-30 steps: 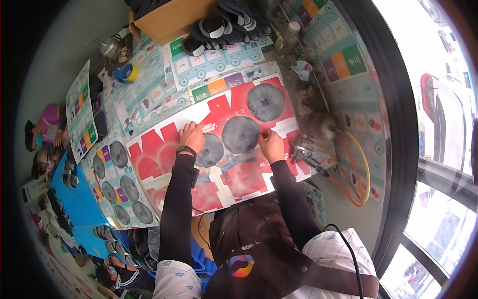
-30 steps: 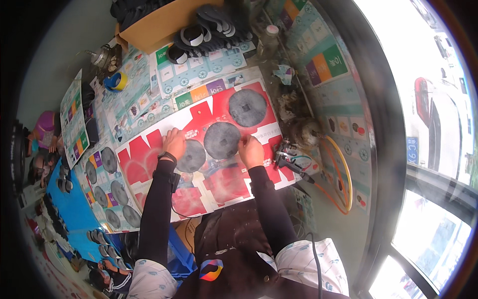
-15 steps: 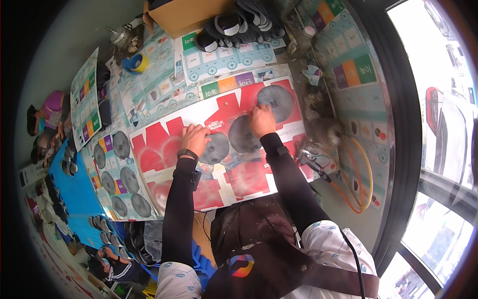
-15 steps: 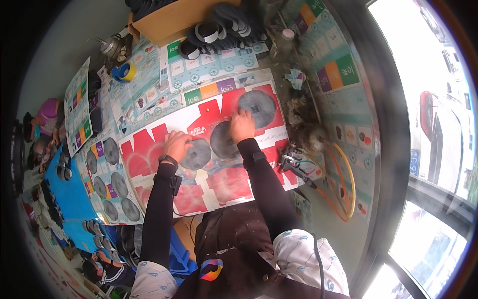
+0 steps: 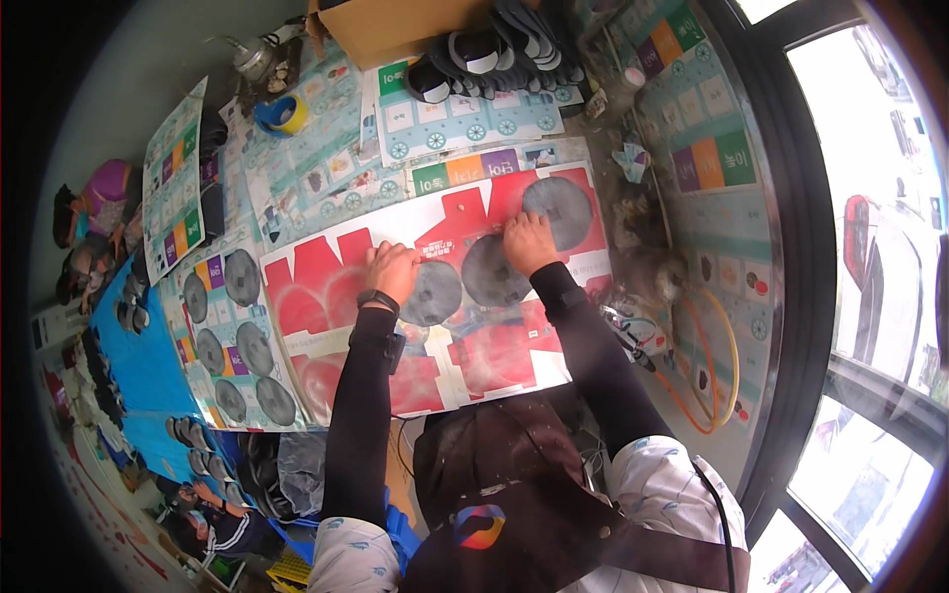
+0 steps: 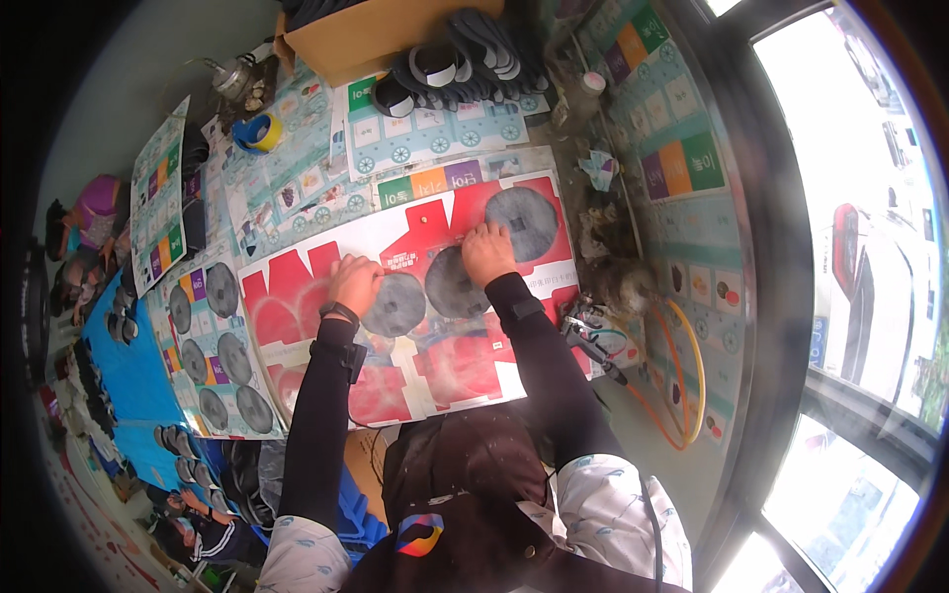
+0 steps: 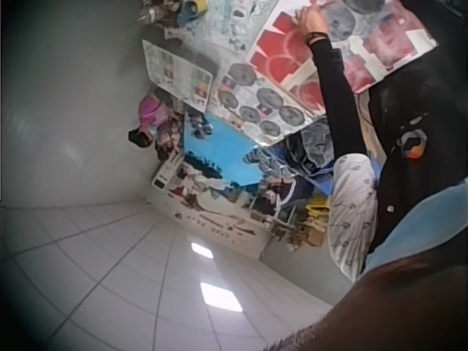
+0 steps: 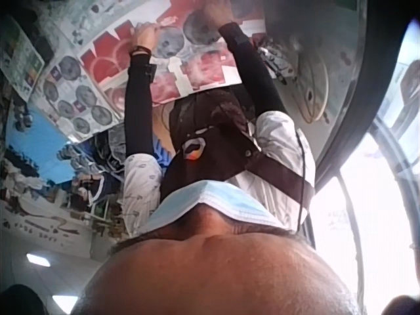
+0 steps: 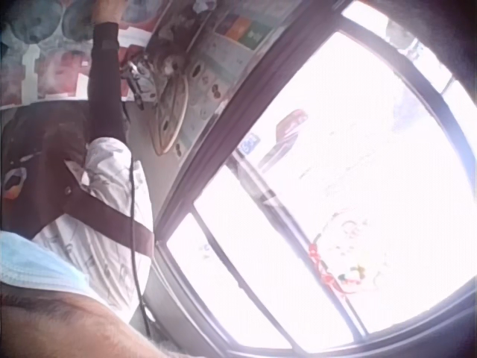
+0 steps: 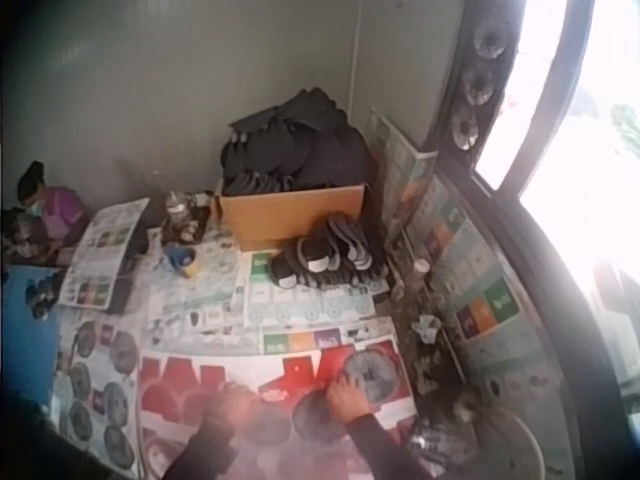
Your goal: Arranging and processing circular shoe components on a template using an air-powered tool.
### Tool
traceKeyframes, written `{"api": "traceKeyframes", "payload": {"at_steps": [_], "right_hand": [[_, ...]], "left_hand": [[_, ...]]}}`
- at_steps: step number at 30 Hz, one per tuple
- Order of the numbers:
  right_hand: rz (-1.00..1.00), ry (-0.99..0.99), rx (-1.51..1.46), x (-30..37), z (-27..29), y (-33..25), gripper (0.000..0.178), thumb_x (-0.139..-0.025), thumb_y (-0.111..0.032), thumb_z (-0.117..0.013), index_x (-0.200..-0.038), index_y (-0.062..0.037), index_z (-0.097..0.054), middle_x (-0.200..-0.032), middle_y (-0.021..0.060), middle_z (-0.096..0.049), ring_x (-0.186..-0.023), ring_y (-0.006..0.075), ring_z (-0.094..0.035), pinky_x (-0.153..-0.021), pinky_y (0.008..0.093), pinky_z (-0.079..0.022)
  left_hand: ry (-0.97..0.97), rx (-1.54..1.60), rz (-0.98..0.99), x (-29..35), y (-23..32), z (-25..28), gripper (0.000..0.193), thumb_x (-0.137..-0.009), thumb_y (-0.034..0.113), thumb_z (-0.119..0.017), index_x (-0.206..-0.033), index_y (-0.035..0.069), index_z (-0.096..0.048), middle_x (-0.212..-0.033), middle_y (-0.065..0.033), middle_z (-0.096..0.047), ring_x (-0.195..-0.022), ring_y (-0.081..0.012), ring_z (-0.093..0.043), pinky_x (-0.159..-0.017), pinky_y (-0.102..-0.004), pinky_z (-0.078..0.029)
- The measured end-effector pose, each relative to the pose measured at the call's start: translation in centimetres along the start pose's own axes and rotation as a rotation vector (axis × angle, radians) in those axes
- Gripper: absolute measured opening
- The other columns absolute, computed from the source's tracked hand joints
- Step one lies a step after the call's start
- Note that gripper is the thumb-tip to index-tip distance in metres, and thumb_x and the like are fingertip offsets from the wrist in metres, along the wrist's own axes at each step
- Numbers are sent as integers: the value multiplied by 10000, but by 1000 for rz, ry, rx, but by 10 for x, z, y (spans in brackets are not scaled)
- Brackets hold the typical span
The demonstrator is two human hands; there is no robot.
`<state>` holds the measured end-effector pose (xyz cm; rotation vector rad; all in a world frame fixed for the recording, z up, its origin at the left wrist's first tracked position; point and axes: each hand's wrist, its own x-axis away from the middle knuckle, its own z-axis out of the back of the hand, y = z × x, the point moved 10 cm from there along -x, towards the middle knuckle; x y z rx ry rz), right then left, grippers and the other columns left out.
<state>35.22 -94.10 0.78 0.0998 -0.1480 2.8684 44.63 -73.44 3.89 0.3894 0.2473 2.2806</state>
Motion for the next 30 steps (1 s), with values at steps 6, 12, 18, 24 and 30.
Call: {"api": "traceKeyframes", "payload": {"at_steps": [6,12,18,24,30], "right_hand": [[-43,-66,-345,4,5,4,204,-850,-145,-577,-977,-1,-645,-1006,193,-675,-971,368,-654,-819,466,-532],[-37,-120,-321,-7,-1,3,197,-856,-181,-585,-907,-23,-690,-947,198,-709,-872,358,-705,-750,474,-569],[144,-173,-240,-3,6,-13,214,-853,-213,-611,-1001,-188,-763,-823,140,-714,-717,343,-694,-635,480,-557],[91,-118,-221,-8,-7,-14,233,-834,-269,-618,-852,-57,-712,-799,228,-680,-779,427,-665,-705,548,-531],[265,-520,-496,6,-1,-35,198,-802,-186,-662,-781,11,-664,-693,188,-655,-683,320,-669,-606,425,-494]], "left_hand": [[52,29,50,-4,-9,-2,31,-847,171,-685,-830,145,-689,-878,-6,-658,-962,-242,-572,-864,-408,-391],[80,-113,-20,-8,-9,-5,73,-851,177,-631,-822,171,-697,-887,-8,-667,-975,-238,-582,-854,-414,-408],[-23,-86,20,2,-12,-27,184,-705,220,-624,-807,100,-719,-870,-131,-703,-895,-319,-646,-801,-503,-448],[96,22,-45,56,1,2,292,-736,209,-629,-973,61,-717,-1083,-99,-703,-1112,-258,-612,-961,-495,-412],[-129,739,165,157,-31,71,174,-792,216,-703,-831,72,-614,-768,-100,-647,-803,-259,-642,-713,-383,-476]]}}
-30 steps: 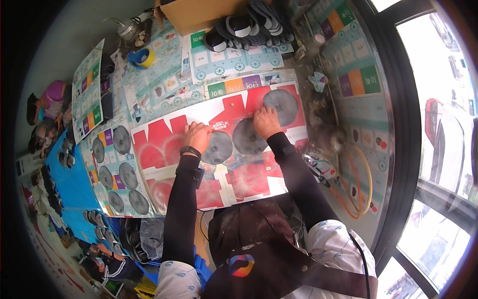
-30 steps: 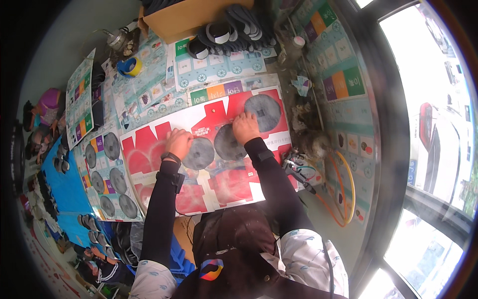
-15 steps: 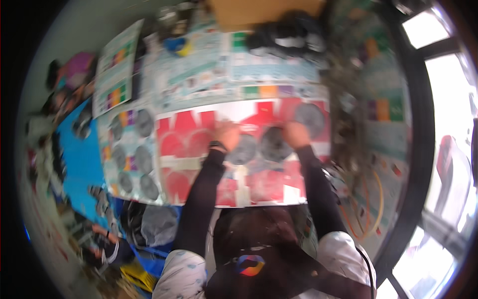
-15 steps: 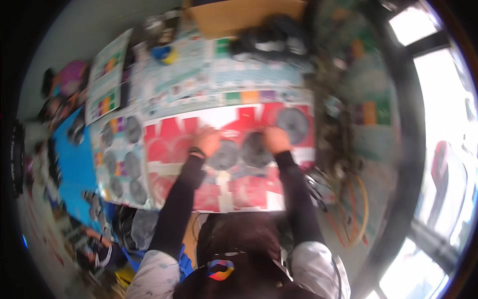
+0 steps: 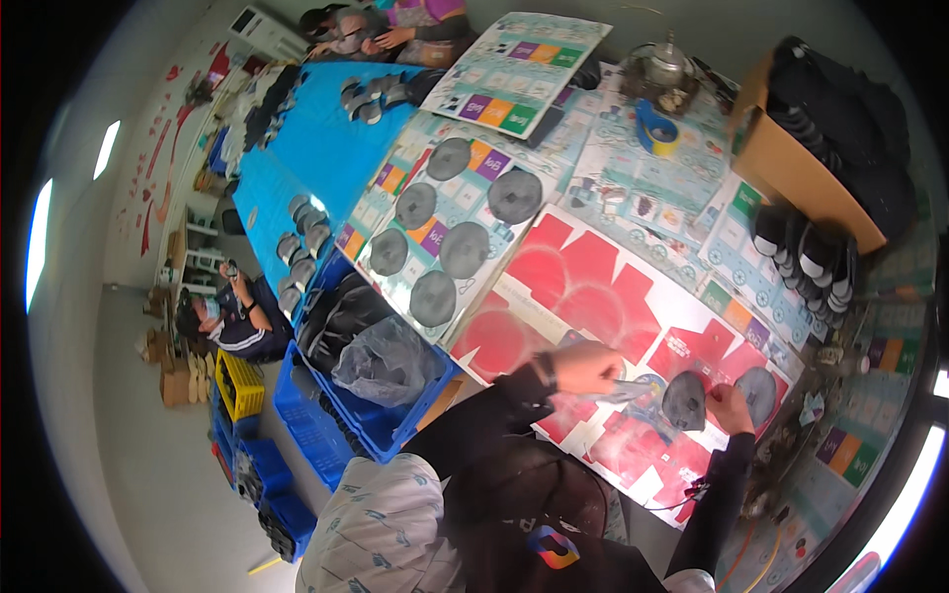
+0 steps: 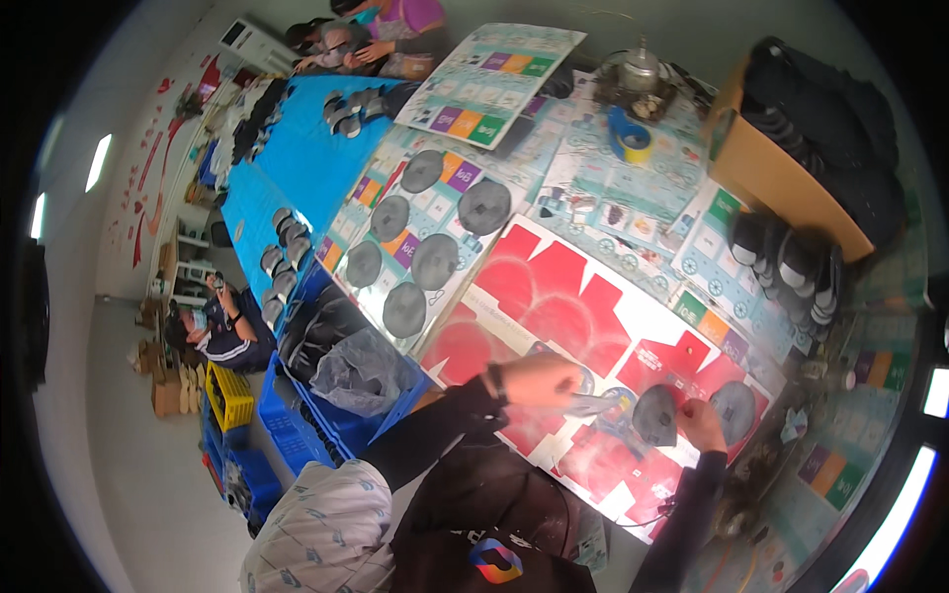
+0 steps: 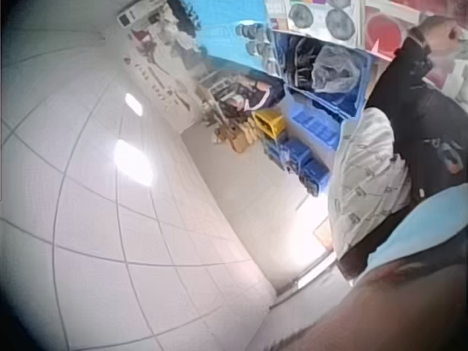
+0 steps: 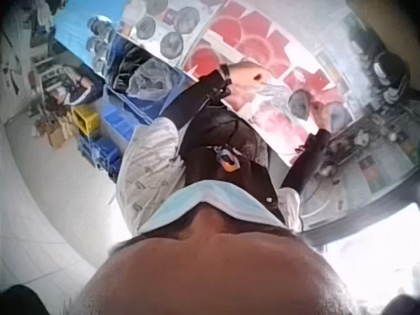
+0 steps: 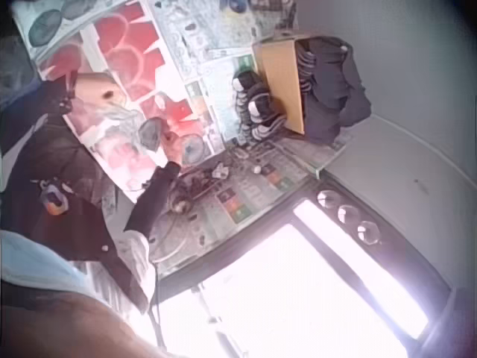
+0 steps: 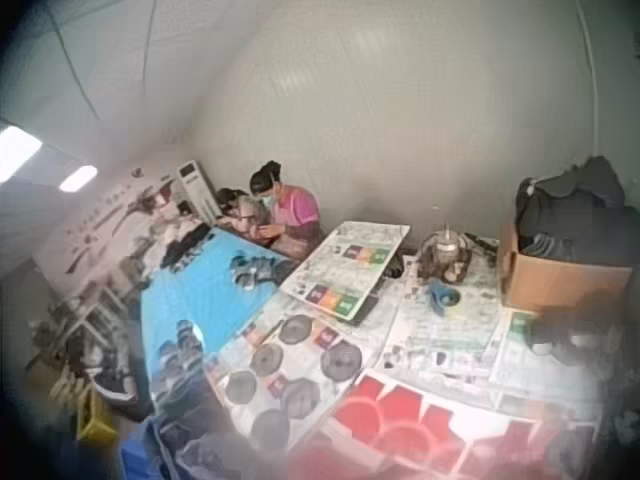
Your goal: Arranging and processing circular shoe components on a template using an air-powered tool.
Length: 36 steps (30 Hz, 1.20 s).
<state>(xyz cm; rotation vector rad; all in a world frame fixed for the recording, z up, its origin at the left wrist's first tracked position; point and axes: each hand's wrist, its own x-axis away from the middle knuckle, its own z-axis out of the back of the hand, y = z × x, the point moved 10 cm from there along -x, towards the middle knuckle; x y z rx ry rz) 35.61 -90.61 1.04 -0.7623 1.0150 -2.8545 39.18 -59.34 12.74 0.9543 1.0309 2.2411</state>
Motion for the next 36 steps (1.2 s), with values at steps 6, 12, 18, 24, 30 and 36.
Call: {"api": "traceKeyframes", "payload": {"at_steps": [6,12,18,24,30,36], "right_hand": [[-56,-160,-981,34,19,-92,72,-899,-91,-621,-878,-23,-611,-744,-33,-579,-618,57,-483,-557,236,-348],[-70,103,-917,-52,33,-257,239,-975,-139,-569,-1128,35,-626,-1070,79,-634,-959,152,-634,-807,321,-581],[122,104,-1027,-219,-50,-435,193,-978,-127,-565,-1079,33,-603,-1015,77,-615,-942,174,-628,-779,339,-604],[258,129,-1428,-330,-100,-558,30,-976,-93,-563,-981,-82,-590,-925,-4,-572,-861,119,-587,-758,304,-525],[42,203,-1220,-416,-212,-549,142,-943,-141,-596,-998,-9,-596,-930,64,-623,-778,178,-682,-574,297,-538],[-217,273,-501,-425,-250,-523,204,-867,-144,-604,-927,51,-593,-877,197,-674,-714,331,-729,-566,404,-567]], "left_hand": [[448,617,74,162,-113,136,193,-985,111,-576,-1149,12,-606,-1047,-42,-627,-933,-131,-627,-825,-285,-521],[948,788,343,293,-273,232,382,-928,19,-539,-1308,38,-503,-1149,-98,-612,-919,-181,-656,-732,-316,-585],[1150,869,291,346,-349,285,441,-911,-15,-507,-1341,78,-500,-1178,-109,-622,-945,-192,-664,-724,-314,-581],[1323,1147,22,375,-351,319,411,-950,77,-513,-1360,77,-486,-1149,-86,-655,-943,-168,-666,-694,-277,-517],[1528,1320,403,382,-488,217,362,-912,78,-590,-1260,119,-497,-938,-7,-603,-774,-116,-607,-678,-281,-533],[1629,1146,531,386,-518,170,157,-936,74,-614,-1091,88,-593,-878,-7,-586,-756,-112,-623,-626,-266,-541]]}}
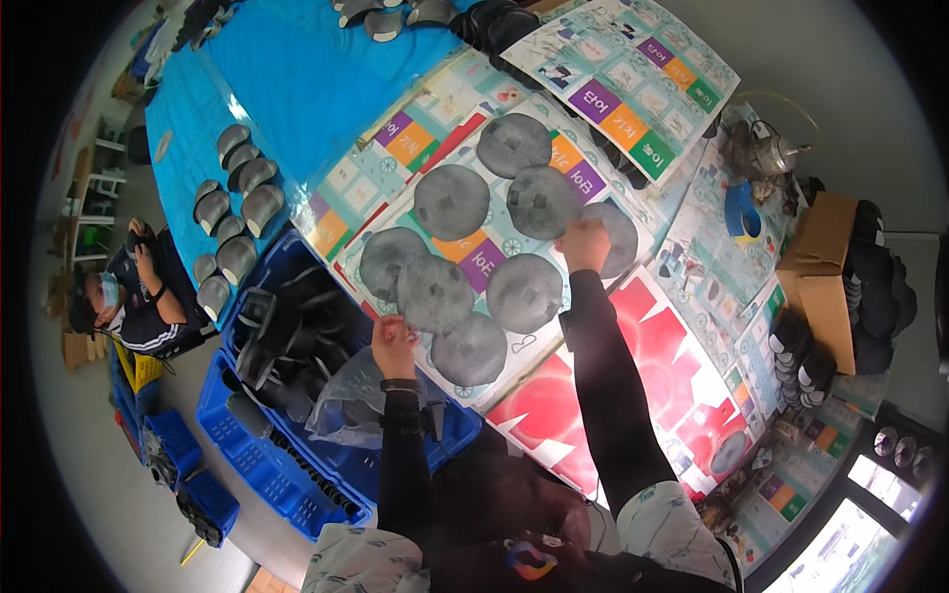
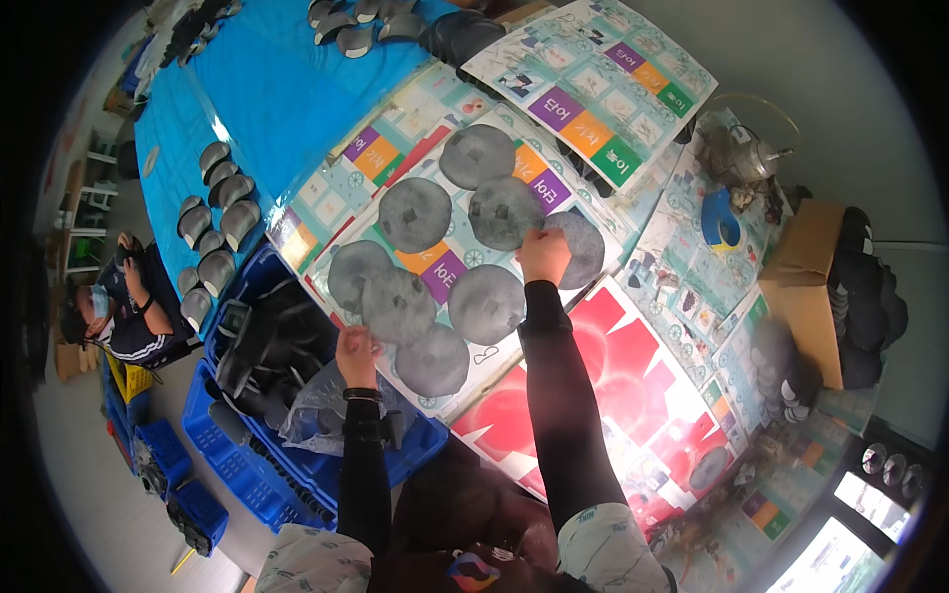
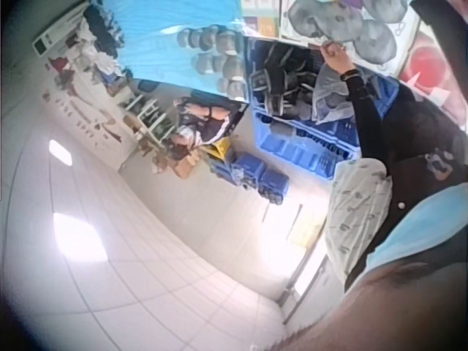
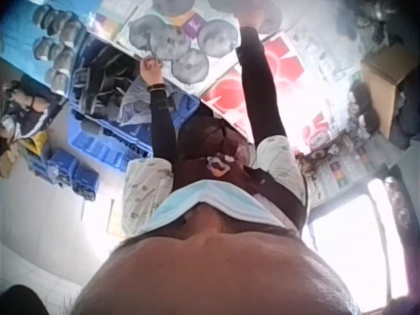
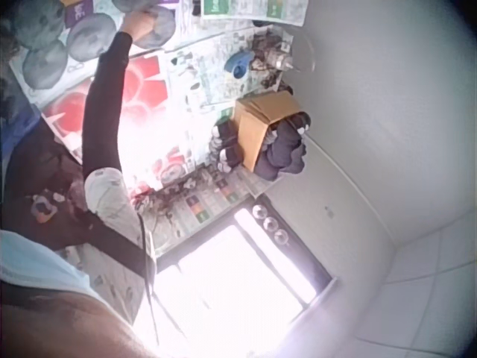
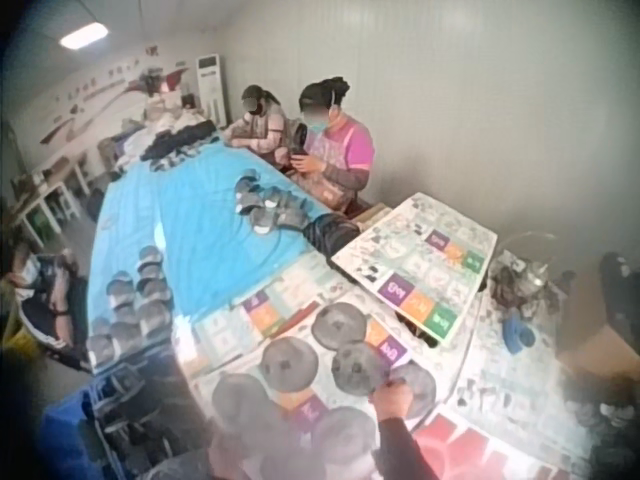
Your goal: Arranging and processing circular shoe components on a template using an air-powered tool.
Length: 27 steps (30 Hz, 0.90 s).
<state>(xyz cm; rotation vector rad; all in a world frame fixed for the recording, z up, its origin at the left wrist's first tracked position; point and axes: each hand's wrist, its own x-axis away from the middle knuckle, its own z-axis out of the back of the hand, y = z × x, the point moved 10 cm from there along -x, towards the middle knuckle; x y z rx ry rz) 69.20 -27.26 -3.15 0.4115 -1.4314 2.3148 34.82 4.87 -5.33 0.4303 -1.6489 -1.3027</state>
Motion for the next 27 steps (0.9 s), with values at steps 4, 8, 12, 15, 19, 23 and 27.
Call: {"api": "traceKeyframes", "payload": {"at_steps": [4,8,12,15,19,23,27], "right_hand": [[381,284,483,0,19,-27,202,-838,-119,-611,-983,15,-568,-1023,237,-641,-849,410,-680,-726,484,-558],[488,150,477,14,13,-38,236,-869,-119,-603,-1091,-59,-550,-1122,169,-615,-916,410,-662,-732,500,-540],[507,285,421,29,82,-39,177,-886,-114,-600,-1061,-101,-577,-1042,144,-643,-898,386,-671,-724,486,-538],[458,295,321,49,159,-7,109,-896,-143,-613,-1000,-113,-622,-881,133,-683,-800,346,-693,-682,487,-538],[305,362,115,114,277,87,103,-852,-135,-677,-931,-71,-661,-894,166,-711,-834,385,-684,-748,440,-540],[-53,683,315,189,522,294,167,-854,-193,-670,-947,-54,-670,-884,170,-718,-859,380,-691,-793,445,-544],[-449,899,243,282,688,455,275,-807,-270,-682,-883,-9,-714,-891,210,-723,-891,374,-700,-786,435,-542]], "left_hand": [[17,-169,-99,7,9,-15,138,-986,127,-590,-1097,61,-637,-924,-18,-599,-784,-124,-639,-644,-265,-547],[40,-313,-210,16,16,-6,225,-1006,151,-575,-1201,56,-636,-1019,-35,-628,-833,-128,-648,-655,-255,-545],[-19,-272,-250,26,1,-32,358,-1013,172,-563,-1358,77,-557,-1222,-51,-612,-901,-152,-645,-686,-263,-525],[-111,261,30,10,-45,-14,504,-1004,283,-520,-1494,220,-418,-1329,-61,-581,-1059,-246,-605,-823,-395,-494],[-55,-18,-154,7,-22,67,468,-992,226,-537,-1434,110,-433,-1346,-124,-576,-1147,-288,-588,-932,-436,-466],[36,-496,-184,76,-10,15,514,-987,319,-567,-1442,111,-449,-1284,-153,-624,-1143,-304,-610,-949,-488,-414],[-32,-665,-226,133,-6,-2,482,-975,333,-559,-1392,94,-521,-1247,-107,-650,-1065,-248,-621,-954,-417,-394]]}}
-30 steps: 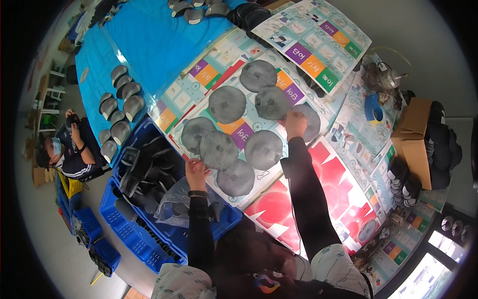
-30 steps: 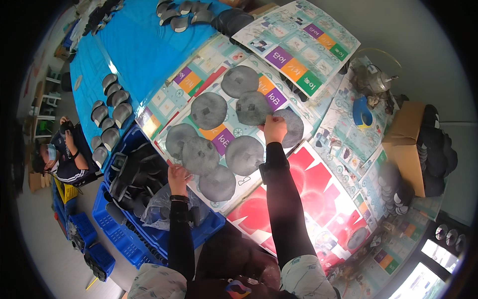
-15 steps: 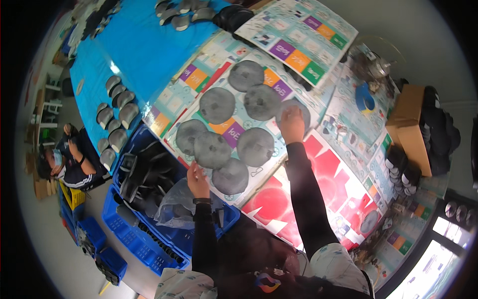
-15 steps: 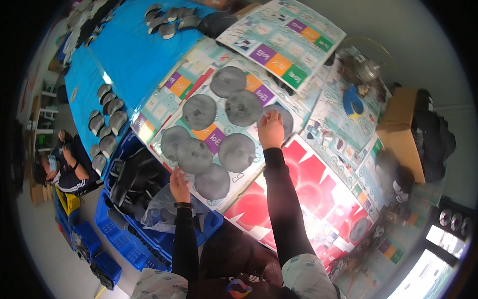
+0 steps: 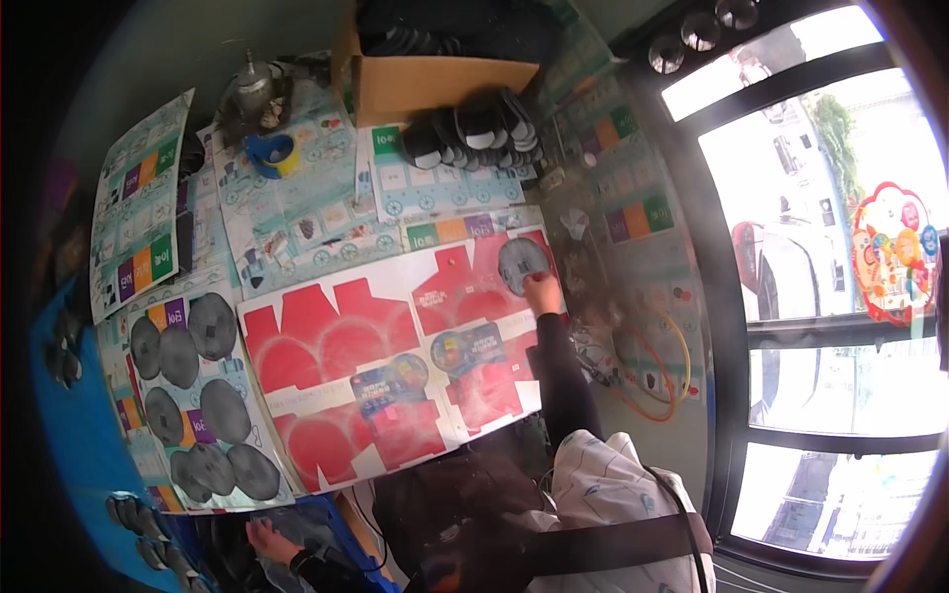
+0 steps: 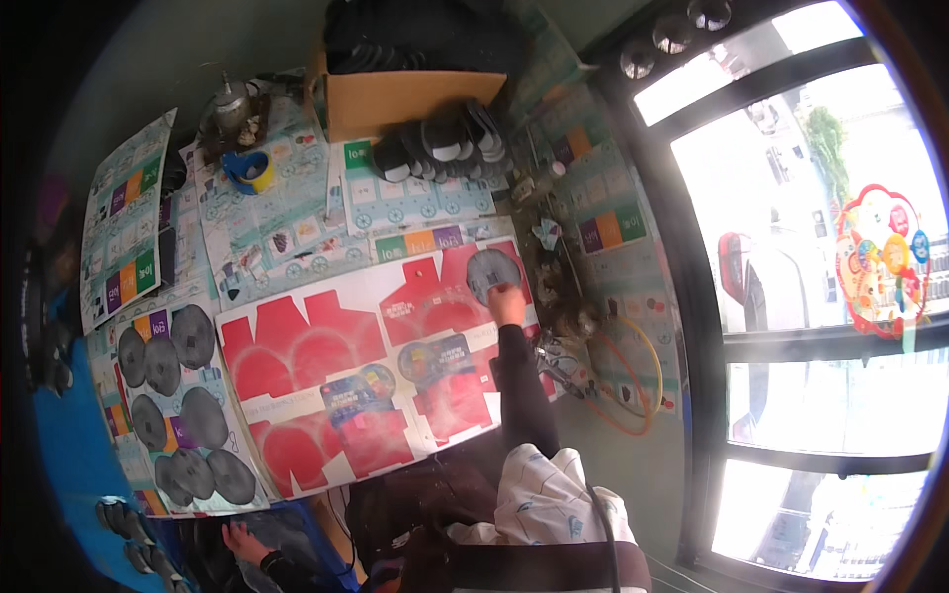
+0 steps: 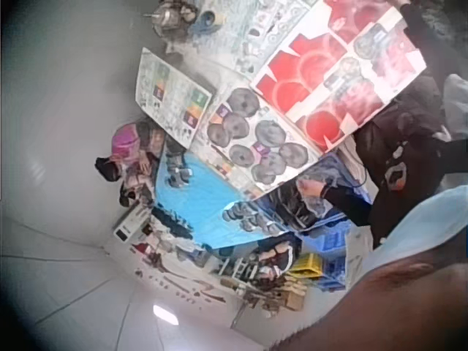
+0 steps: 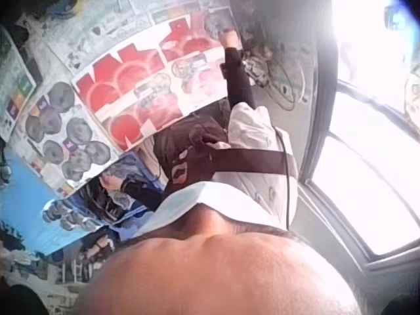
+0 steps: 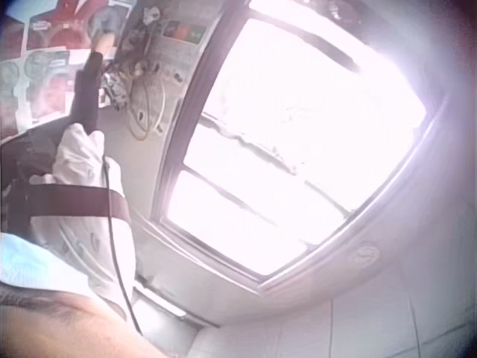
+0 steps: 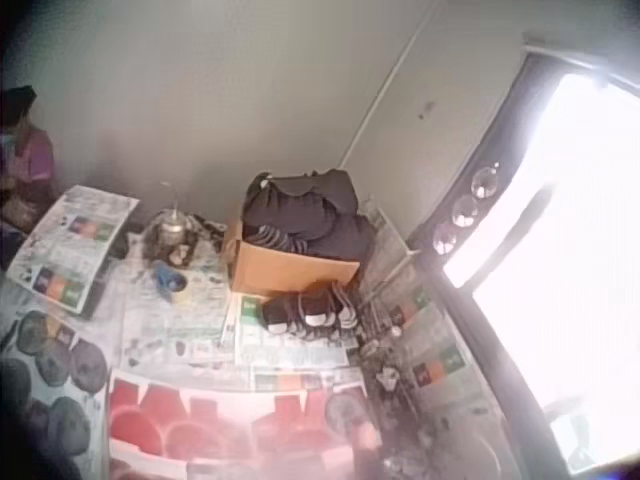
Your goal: Arranging and processing circular shoe components on a template using an air-powered tool.
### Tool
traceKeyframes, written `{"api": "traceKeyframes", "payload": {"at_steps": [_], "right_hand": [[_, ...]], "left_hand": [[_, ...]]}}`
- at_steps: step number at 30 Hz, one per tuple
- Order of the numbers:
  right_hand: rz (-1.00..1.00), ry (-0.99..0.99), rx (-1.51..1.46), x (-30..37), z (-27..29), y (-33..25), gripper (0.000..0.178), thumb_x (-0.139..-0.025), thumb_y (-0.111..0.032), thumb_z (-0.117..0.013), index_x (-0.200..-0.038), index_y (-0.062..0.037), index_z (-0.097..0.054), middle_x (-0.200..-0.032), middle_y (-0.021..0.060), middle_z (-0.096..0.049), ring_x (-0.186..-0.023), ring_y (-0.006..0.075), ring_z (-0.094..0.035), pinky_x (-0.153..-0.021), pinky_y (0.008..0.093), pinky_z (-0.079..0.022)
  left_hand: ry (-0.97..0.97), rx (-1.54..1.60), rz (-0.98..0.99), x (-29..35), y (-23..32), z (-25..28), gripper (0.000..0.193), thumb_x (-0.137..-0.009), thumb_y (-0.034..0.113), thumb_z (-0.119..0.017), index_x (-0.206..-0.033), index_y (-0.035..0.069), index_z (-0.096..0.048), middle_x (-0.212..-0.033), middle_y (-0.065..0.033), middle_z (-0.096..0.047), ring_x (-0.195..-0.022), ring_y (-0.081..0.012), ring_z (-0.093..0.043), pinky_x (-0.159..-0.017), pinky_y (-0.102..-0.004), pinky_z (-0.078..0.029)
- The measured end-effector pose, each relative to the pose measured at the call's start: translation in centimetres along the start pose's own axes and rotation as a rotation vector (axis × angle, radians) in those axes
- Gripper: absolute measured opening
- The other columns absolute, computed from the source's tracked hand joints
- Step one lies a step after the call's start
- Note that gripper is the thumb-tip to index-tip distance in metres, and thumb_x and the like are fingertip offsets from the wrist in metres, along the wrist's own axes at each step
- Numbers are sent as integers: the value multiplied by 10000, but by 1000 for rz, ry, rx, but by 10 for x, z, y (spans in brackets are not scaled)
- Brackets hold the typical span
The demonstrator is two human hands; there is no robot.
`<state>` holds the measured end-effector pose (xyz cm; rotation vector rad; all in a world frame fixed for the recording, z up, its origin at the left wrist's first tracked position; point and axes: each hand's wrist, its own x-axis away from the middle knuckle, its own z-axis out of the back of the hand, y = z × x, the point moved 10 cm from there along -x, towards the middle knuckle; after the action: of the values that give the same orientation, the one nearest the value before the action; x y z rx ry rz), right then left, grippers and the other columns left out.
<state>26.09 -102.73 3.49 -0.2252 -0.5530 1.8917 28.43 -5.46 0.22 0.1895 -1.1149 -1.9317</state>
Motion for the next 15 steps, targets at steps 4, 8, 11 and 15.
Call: {"api": "traceKeyframes", "payload": {"at_steps": [4,8,11,15], "right_hand": [[94,-36,24,6,9,9,306,-809,-234,-684,-1013,-7,-678,-948,198,-700,-942,385,-665,-822,448,-522],[792,-169,86,28,-2,-74,280,-810,-170,-685,-1068,-67,-652,-1093,158,-599,-1071,377,-554,-890,457,-494],[1004,-253,148,5,-17,-106,227,-821,-173,-659,-1036,-101,-664,-1112,136,-575,-1108,357,-519,-896,462,-490],[1141,-456,307,-2,-45,-125,220,-798,-115,-619,-994,-180,-696,-1112,116,-567,-1146,342,-506,-931,488,-469]], "left_hand": [[-91,87,67,79,24,-2,381,-976,234,-547,-1337,113,-546,-1248,-55,-641,-1027,-183,-604,-905,-361,-401],[-210,153,-14,144,61,-38,358,-993,202,-535,-1336,98,-539,-1232,-60,-631,-1007,-163,-593,-882,-340,-401],[-248,147,-109,178,90,-55,332,-995,172,-549,-1314,80,-556,-1179,-53,-643,-963,-147,-605,-834,-313,-421],[-263,123,-162,205,105,-56,303,-997,124,-533,-1291,63,-574,-1136,-50,-652,-911,-123,-608,-785,-268,-423]]}}
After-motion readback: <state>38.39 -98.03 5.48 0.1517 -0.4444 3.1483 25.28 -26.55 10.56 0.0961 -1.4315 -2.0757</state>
